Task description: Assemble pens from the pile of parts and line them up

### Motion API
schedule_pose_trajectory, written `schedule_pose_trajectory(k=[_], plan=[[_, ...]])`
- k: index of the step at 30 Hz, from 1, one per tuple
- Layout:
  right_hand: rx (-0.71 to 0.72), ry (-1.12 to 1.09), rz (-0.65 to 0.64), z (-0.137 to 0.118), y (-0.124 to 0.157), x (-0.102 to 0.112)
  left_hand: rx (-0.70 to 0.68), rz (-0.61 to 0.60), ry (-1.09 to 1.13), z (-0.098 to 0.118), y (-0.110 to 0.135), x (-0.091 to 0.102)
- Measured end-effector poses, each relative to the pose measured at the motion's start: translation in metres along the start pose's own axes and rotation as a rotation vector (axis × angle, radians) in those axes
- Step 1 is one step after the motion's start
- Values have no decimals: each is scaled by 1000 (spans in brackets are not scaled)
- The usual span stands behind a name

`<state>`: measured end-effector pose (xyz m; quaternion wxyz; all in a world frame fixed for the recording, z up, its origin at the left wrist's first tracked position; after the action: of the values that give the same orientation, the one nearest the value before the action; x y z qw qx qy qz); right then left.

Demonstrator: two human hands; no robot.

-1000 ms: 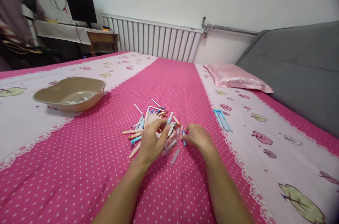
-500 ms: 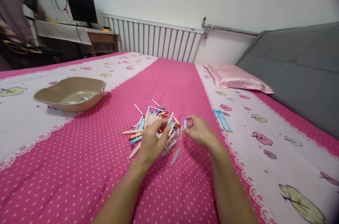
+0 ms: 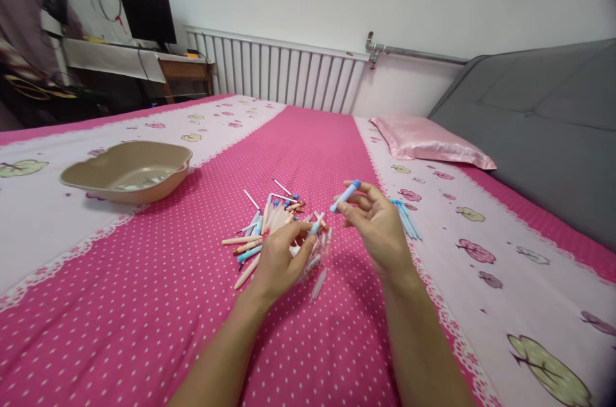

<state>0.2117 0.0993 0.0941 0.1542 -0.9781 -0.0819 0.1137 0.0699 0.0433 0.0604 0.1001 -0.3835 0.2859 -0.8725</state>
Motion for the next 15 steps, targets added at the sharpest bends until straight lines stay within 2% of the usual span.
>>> schedule_pose_trajectory(k=[5, 15], plan=[[-50, -26, -39, 6, 0, -5, -16, -57, 7, 0, 1, -5], [-89, -5, -86, 10, 1, -10, -16, -56, 6, 0, 0, -5]])
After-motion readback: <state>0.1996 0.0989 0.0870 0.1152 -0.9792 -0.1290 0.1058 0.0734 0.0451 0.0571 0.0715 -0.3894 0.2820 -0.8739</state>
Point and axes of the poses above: each hand's wrist, its own y-axis away from the middle knuckle, its own x-axis out of the back of the hand, z = x × y, the point moved 8 cm from there along -y, towards the middle knuckle, and after that the axes turned 10 degrees about -y, right-handed, at the moved point
